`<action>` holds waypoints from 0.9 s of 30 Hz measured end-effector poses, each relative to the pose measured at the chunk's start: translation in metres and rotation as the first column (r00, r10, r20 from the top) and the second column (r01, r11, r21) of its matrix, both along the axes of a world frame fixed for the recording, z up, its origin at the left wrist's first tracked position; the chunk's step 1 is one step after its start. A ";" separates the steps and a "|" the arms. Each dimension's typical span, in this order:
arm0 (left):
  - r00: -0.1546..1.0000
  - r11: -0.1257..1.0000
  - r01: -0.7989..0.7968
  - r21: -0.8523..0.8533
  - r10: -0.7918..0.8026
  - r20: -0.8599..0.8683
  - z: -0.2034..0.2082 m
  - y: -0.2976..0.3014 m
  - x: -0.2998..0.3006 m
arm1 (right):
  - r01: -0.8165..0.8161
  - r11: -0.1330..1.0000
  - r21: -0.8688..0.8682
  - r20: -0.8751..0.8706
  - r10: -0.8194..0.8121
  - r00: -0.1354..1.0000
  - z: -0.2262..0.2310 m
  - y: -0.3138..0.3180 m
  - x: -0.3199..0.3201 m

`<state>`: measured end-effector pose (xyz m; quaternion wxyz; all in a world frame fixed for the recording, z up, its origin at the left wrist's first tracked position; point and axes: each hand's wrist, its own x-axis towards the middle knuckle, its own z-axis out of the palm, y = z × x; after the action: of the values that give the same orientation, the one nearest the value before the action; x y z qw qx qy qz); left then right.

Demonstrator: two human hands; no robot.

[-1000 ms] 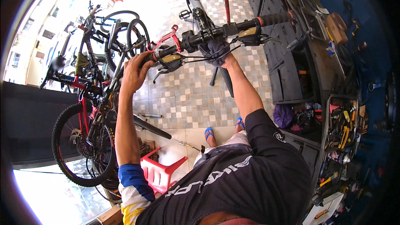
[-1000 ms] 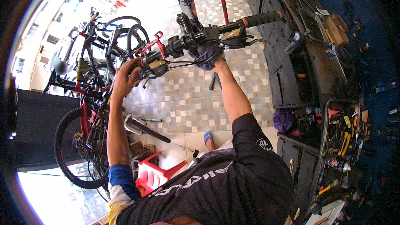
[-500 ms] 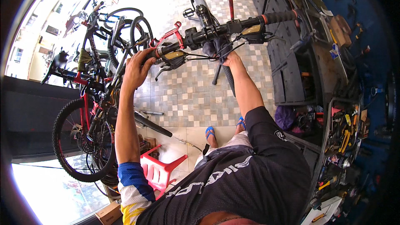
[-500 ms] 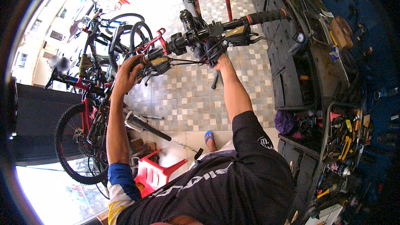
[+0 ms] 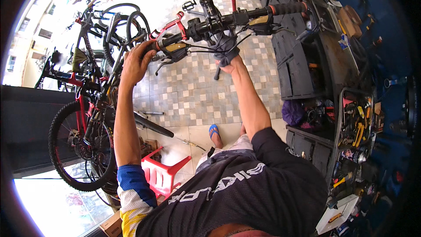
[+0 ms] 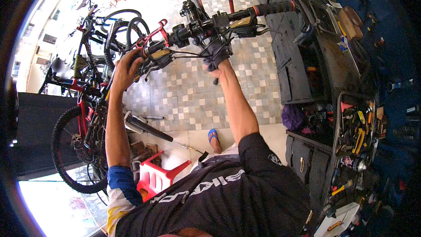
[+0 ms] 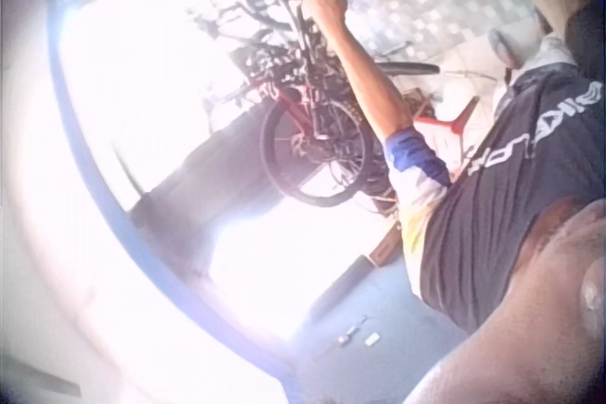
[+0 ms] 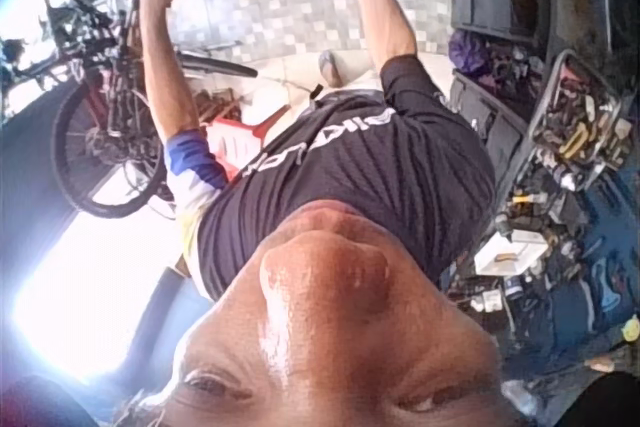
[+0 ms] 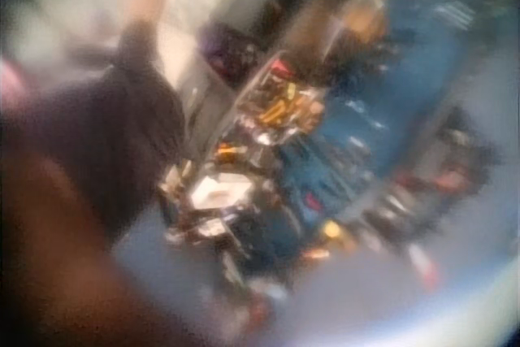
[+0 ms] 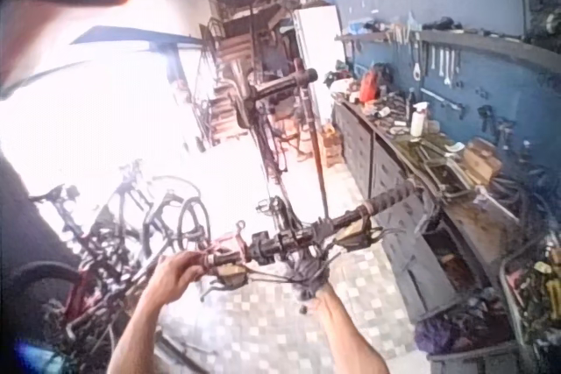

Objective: The person cleans a bicycle cassette with a brush and solvent, then wipes the handlebars of a bicycle with a cloth. The cassette is handled and brushed on a workbench, and the handlebars are wiped while the bicycle is mounted on a stand.

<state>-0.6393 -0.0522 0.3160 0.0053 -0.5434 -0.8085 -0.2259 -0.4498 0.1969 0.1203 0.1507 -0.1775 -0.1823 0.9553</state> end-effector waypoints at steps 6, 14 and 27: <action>1.000 1.000 -0.014 0.015 0.014 -0.002 0.000 -0.007 -0.006 | 0.119 0.993 0.010 -0.112 -0.118 0.987 0.011 -0.064 0.062; 1.000 0.999 0.016 0.030 -0.017 0.020 0.010 0.009 -0.006 | -0.190 -0.209 0.959 0.028 -0.599 0.800 -0.060 0.040 0.061; 0.995 1.000 -0.017 -0.015 0.018 0.097 0.010 -0.006 -0.002 | -0.134 -0.611 0.780 -0.342 -0.596 0.726 0.017 0.114 -0.082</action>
<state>-0.6413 -0.0581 0.3261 -0.0359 -0.5246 -0.8142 -0.2462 -0.5322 0.3114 0.1378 0.4559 -0.2019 -0.8571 0.1295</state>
